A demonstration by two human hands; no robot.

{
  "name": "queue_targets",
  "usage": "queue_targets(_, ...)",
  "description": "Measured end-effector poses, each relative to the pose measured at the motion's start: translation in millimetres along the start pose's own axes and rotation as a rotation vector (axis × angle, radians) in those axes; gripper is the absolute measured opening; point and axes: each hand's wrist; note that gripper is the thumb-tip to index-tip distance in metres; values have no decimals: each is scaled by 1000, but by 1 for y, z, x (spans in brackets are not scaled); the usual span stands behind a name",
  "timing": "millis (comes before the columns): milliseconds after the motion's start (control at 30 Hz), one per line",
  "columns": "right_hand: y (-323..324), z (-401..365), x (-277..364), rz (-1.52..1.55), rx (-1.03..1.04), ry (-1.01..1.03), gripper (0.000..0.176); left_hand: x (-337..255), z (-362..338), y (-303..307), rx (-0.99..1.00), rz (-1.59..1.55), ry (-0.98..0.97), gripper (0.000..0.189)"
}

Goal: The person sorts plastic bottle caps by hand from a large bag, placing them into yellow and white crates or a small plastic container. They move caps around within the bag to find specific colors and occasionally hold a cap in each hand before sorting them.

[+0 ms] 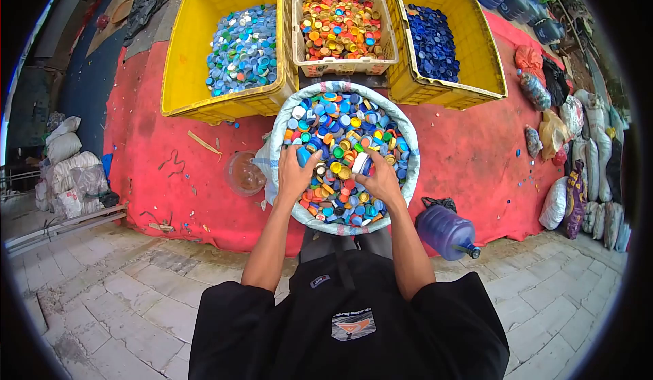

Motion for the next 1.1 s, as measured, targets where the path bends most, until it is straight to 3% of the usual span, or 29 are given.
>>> queue_targets(33,-6,3,-8,115,-12,-1,81,6,0,0,-11,-186,115,58)
queue_targets(67,-10,5,-10,234,5,-34,75,-27,-6,16,36,-338,400,51)
queue_targets(200,-15,1,-12,1141,249,-101,53,-7,-27,24,54,-1164,625,37)
queue_targets(333,-27,-3,4,1521,557,-105,52,12,-54,43,94,-1609,674,35)
queue_targets(500,-61,-6,68,1426,853,-127,54,6,-88,85,-18,-1718,557,41)
queue_targets(667,-112,-10,126,1159,1111,-43,52,8,-123,129,-207,-1416,665,40)
queue_targets(767,-138,-14,147,668,1100,36,48,31,-143,138,-271,-1284,693,41)
queue_targets(900,-152,-32,165,581,1153,-48,43,46,-171,153,-307,-1217,755,46)
queue_targets(1100,-169,-43,171,428,1154,-46,43,69,-190,144,-262,-1215,782,37)
Point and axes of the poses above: each hand's wrist, its own z-axis towards the middle knuckle, its own y-axis out of the back of the hand, x = y × z, and after that the axes turned 9 degrees about -z, right-handed
